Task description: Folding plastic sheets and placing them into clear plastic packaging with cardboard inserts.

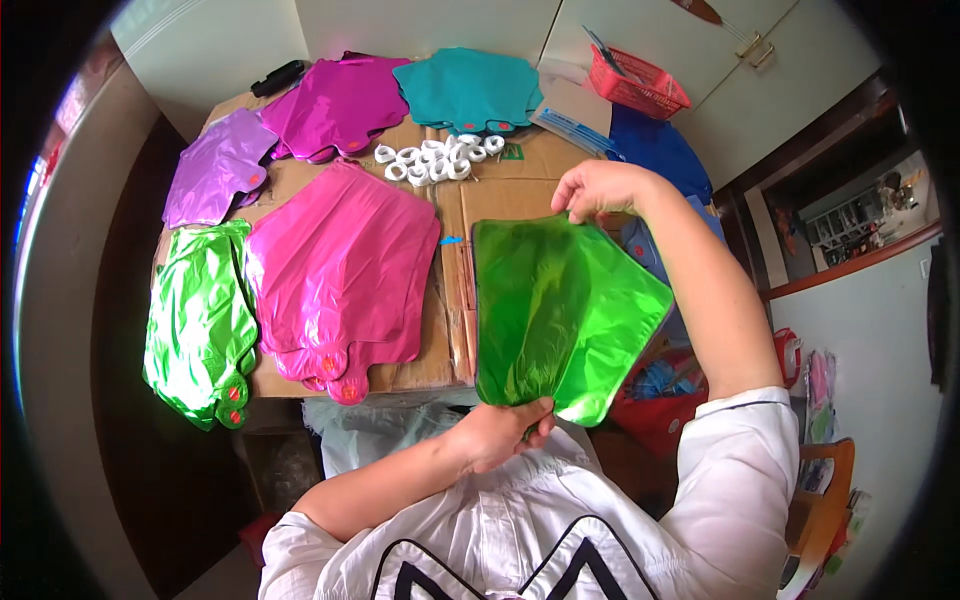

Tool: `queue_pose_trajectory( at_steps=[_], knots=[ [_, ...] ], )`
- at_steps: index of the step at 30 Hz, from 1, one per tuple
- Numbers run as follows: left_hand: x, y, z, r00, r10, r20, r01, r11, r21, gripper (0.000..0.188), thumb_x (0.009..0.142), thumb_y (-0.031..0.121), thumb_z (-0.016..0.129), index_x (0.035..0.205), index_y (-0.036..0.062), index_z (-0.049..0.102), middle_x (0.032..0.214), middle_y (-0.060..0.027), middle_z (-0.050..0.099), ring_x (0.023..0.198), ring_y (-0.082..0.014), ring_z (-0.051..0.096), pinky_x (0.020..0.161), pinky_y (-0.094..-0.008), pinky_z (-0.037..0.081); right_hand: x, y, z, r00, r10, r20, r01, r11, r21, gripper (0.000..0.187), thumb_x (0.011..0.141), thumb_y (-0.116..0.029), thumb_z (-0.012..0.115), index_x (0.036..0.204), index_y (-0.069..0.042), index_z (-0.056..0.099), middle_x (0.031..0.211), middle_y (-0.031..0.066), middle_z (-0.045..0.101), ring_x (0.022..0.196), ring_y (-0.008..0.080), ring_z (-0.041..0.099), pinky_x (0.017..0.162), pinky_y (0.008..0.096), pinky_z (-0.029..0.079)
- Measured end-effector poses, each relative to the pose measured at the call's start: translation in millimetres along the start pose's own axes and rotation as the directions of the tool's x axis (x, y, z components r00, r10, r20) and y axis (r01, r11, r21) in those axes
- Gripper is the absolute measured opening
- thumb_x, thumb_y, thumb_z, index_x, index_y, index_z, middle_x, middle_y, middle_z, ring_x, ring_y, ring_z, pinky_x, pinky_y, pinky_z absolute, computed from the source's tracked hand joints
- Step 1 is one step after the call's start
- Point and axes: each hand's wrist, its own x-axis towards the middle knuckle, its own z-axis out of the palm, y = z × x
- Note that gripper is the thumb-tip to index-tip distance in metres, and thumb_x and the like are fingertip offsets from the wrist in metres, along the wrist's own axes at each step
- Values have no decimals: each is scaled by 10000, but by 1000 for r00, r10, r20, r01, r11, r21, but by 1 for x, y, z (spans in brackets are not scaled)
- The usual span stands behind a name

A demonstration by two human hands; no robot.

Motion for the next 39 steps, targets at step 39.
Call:
queue_pose_trajectory(
  at_steps=[39],
  knots=[
    [30, -18, -13, 993, 33, 115, 34, 843, -538, 121, 980, 124, 525, 890, 46, 505, 762, -47, 518, 670, -140, 456, 653, -283, 415, -41, 37, 71, 249, -921, 301, 587, -104, -803, 79, 737, -124, 631, 772, -53, 620, 1090, 112, 674, 1048, 265, 633, 910, 414, 498]
  ],
)
